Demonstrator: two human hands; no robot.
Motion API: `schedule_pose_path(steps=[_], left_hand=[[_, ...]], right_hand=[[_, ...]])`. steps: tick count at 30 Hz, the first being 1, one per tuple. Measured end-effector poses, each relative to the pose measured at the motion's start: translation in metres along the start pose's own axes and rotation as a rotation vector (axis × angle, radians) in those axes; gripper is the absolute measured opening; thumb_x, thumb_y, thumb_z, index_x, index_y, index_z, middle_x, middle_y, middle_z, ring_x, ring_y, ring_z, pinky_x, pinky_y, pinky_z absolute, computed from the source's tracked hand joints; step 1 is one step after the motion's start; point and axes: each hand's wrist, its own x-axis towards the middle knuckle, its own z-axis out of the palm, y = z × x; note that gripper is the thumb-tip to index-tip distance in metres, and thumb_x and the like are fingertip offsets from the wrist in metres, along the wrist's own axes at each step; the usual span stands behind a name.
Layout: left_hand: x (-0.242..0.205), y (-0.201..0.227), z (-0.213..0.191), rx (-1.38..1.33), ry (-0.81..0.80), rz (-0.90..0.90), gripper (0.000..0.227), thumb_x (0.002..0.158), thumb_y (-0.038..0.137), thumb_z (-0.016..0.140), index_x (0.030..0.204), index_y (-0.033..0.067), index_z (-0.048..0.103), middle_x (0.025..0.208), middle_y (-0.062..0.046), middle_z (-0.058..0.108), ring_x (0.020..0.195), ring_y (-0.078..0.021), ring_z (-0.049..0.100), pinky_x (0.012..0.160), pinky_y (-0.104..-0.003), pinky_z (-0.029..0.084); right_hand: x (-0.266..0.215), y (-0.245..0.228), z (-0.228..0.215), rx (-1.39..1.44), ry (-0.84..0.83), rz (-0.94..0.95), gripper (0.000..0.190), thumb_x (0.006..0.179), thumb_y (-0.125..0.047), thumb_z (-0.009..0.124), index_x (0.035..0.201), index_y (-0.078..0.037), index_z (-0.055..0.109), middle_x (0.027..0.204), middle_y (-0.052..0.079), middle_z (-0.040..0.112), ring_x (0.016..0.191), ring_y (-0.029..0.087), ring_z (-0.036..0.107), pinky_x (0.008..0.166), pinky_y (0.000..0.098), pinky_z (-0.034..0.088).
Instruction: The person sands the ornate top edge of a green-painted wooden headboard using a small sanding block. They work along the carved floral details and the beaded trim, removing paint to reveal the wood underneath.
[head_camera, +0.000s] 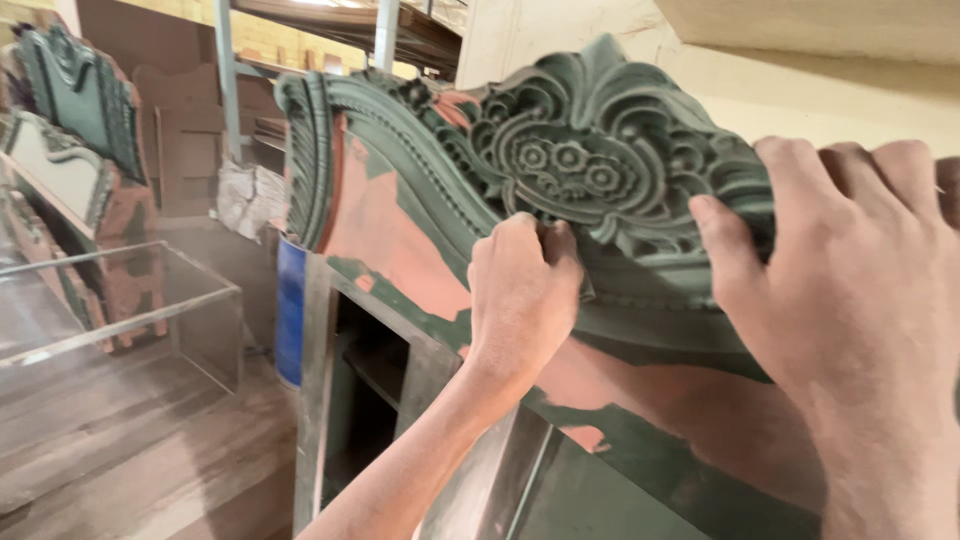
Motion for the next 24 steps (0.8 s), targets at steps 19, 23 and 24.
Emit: schedule_pose_path(steps=[19, 23, 24], left_hand=[[0.009, -0.005, -0.040, 0.240, -0.109, 0.386, 0.021, 0.095, 0.020, 0.067, 0.084, 0.0052, 0.058, 0.073, -0.016, 0.069, 0.071, -0.0403, 0.066, 0.063, -0.052, 0.047], [0.009, -0.012, -0.033, 0.175, -0.063, 0.496, 0.020, 0.094, 0.016, 0.067, 0.086, 0.0026, 0.056, 0.074, -0.017, 0.068, 0.072, -0.0418, 0.064, 0.061, -0.051, 0.045], [0.008, -0.015, -0.034, 0.149, -0.069, 0.487, 0.020, 0.094, 0.015, 0.067, 0.086, 0.0017, 0.055, 0.074, -0.017, 0.067, 0.071, -0.0421, 0.063, 0.060, -0.050, 0.045]], right_hand=[[0.012, -0.009, -0.014, -0.157, -0.029, -0.025, 0.040, 0.091, -0.039, 0.080, 0.111, -0.004, 0.076, 0.093, 0.009, 0.075, 0.099, 0.026, 0.063, 0.091, 0.0433, 0.051], [0.013, -0.009, -0.011, -0.049, -0.020, 0.001, 0.039, 0.092, -0.034, 0.080, 0.114, -0.002, 0.074, 0.097, 0.011, 0.074, 0.102, 0.031, 0.062, 0.088, 0.0409, 0.050], [0.011, -0.009, -0.009, -0.018, -0.020, 0.002, 0.039, 0.092, -0.032, 0.080, 0.115, -0.001, 0.073, 0.097, 0.012, 0.073, 0.102, 0.032, 0.062, 0.088, 0.0410, 0.050]])
